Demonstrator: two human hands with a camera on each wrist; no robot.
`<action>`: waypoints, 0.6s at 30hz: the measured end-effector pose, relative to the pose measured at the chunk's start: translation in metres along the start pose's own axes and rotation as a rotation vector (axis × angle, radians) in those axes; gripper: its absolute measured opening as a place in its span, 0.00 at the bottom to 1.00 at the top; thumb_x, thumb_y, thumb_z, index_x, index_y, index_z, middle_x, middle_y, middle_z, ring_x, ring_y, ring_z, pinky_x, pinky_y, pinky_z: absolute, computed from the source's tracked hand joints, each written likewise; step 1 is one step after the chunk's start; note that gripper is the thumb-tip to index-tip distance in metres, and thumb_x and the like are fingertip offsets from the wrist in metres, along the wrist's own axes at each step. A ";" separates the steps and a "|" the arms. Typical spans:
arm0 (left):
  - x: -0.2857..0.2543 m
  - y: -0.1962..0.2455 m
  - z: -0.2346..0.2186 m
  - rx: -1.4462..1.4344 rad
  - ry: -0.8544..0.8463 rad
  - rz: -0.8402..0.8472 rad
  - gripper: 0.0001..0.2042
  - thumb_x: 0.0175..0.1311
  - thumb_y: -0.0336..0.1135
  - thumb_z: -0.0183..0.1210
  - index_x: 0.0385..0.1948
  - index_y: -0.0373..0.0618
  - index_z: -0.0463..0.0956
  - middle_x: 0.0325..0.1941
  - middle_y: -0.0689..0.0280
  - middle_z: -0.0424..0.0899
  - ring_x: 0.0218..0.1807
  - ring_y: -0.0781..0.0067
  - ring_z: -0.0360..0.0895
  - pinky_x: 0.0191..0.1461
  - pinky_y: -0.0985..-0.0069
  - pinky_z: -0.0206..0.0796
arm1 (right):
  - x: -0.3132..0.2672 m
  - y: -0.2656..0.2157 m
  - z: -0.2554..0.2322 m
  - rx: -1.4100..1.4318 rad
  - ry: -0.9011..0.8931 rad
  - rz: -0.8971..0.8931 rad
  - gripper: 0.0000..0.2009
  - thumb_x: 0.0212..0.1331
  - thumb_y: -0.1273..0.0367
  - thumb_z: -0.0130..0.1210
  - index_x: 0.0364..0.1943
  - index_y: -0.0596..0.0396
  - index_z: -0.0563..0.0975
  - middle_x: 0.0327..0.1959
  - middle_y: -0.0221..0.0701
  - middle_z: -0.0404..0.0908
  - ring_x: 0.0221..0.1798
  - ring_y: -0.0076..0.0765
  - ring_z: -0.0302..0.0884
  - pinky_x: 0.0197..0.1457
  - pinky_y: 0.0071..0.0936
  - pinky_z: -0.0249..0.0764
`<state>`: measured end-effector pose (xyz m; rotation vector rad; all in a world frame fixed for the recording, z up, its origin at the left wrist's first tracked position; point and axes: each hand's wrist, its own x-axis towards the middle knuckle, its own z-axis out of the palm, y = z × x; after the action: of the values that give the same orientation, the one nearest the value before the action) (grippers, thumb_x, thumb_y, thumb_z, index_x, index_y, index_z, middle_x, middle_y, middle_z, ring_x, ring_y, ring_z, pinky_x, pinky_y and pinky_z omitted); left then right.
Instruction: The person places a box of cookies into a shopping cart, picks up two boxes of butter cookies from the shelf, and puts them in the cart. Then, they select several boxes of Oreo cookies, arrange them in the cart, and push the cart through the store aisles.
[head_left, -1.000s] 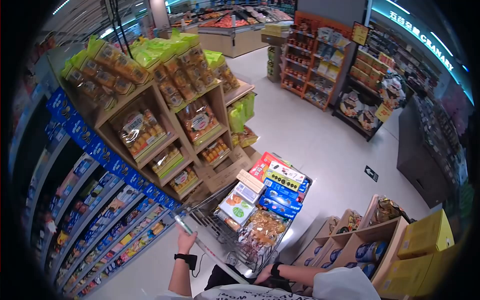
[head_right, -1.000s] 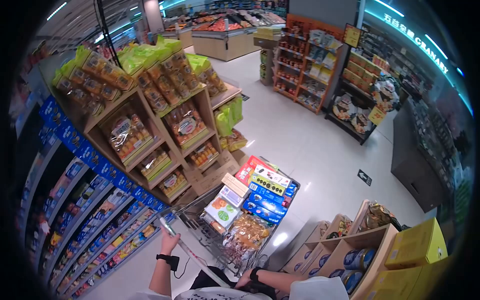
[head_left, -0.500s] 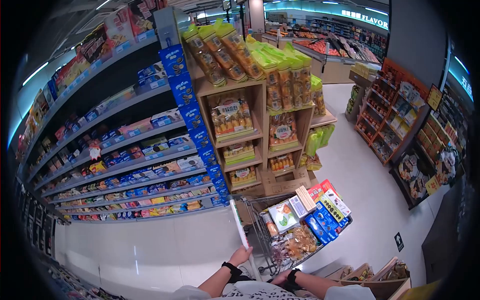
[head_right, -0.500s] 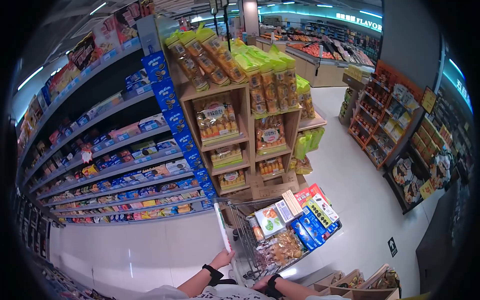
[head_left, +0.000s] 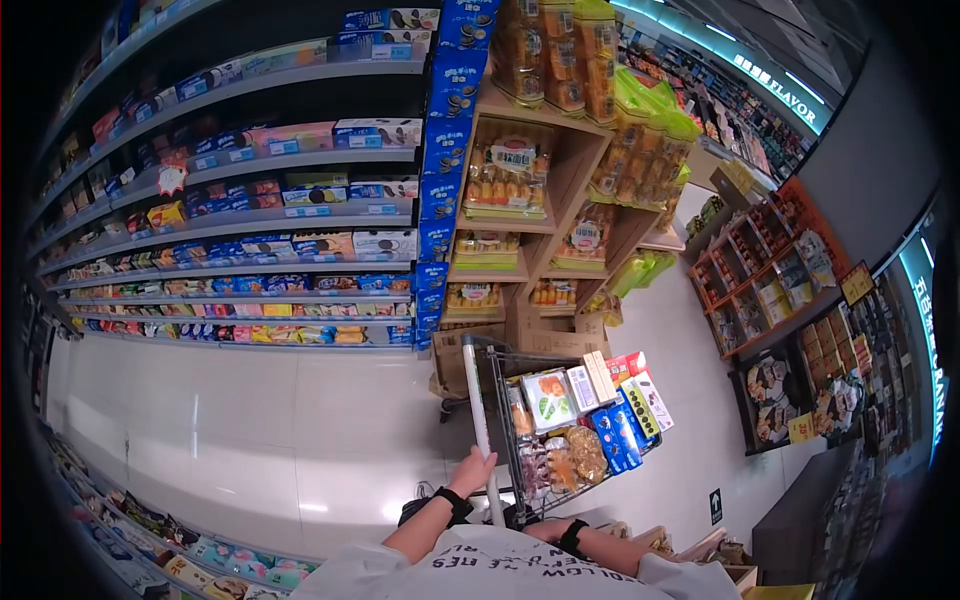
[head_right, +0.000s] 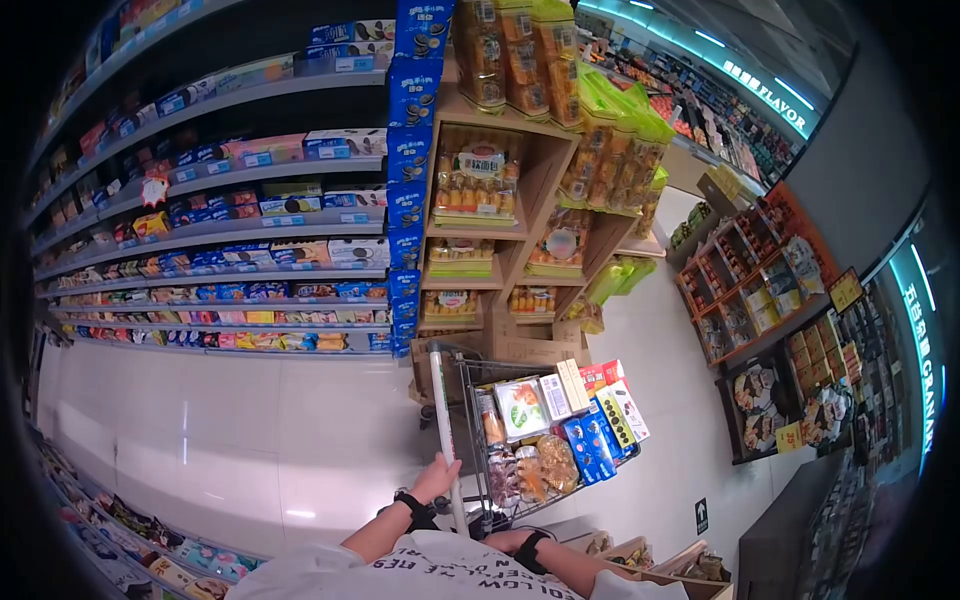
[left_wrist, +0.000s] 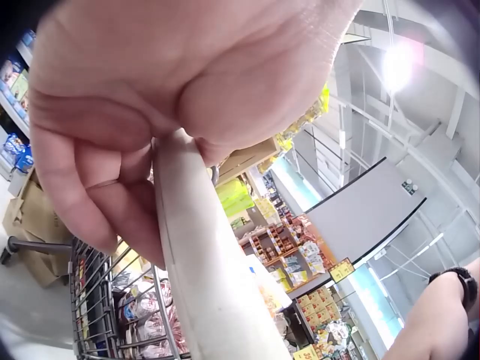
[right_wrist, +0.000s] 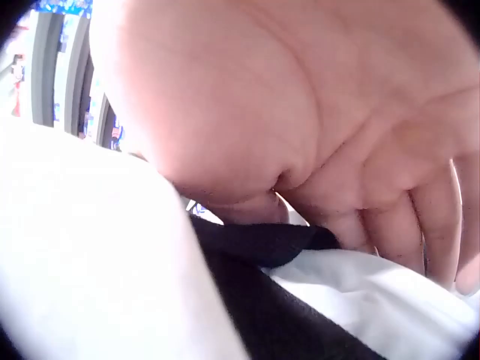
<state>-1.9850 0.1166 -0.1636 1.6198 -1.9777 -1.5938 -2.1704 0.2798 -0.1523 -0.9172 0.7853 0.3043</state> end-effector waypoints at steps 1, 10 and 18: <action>0.002 -0.002 0.002 -0.007 0.015 0.006 0.25 0.66 0.54 0.46 0.42 0.34 0.64 0.38 0.39 0.80 0.43 0.36 0.78 0.48 0.51 0.68 | -0.008 -0.015 0.003 -0.055 0.014 -0.022 0.19 0.64 0.59 0.50 0.51 0.57 0.78 0.47 0.28 0.82 0.43 0.22 0.76 0.49 0.25 0.71; 0.003 0.021 -0.013 0.189 0.020 -0.065 0.25 0.66 0.54 0.46 0.42 0.33 0.66 0.38 0.39 0.80 0.43 0.38 0.78 0.47 0.51 0.69 | 0.007 0.015 -0.015 0.389 -0.090 0.056 0.22 0.62 0.56 0.53 0.53 0.57 0.76 0.47 0.27 0.81 0.45 0.21 0.75 0.50 0.25 0.71; 0.009 0.004 -0.002 0.177 -0.027 -0.165 0.28 0.67 0.55 0.45 0.42 0.29 0.66 0.38 0.37 0.79 0.45 0.37 0.77 0.50 0.53 0.68 | 0.010 0.014 -0.030 0.302 -0.356 -0.210 0.23 0.67 0.55 0.47 0.58 0.57 0.71 0.51 0.25 0.78 0.47 0.20 0.74 0.52 0.26 0.72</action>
<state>-1.9899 0.1080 -0.1635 1.8807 -2.1013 -1.5385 -2.1852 0.2629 -0.1783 -0.6296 0.3886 0.1522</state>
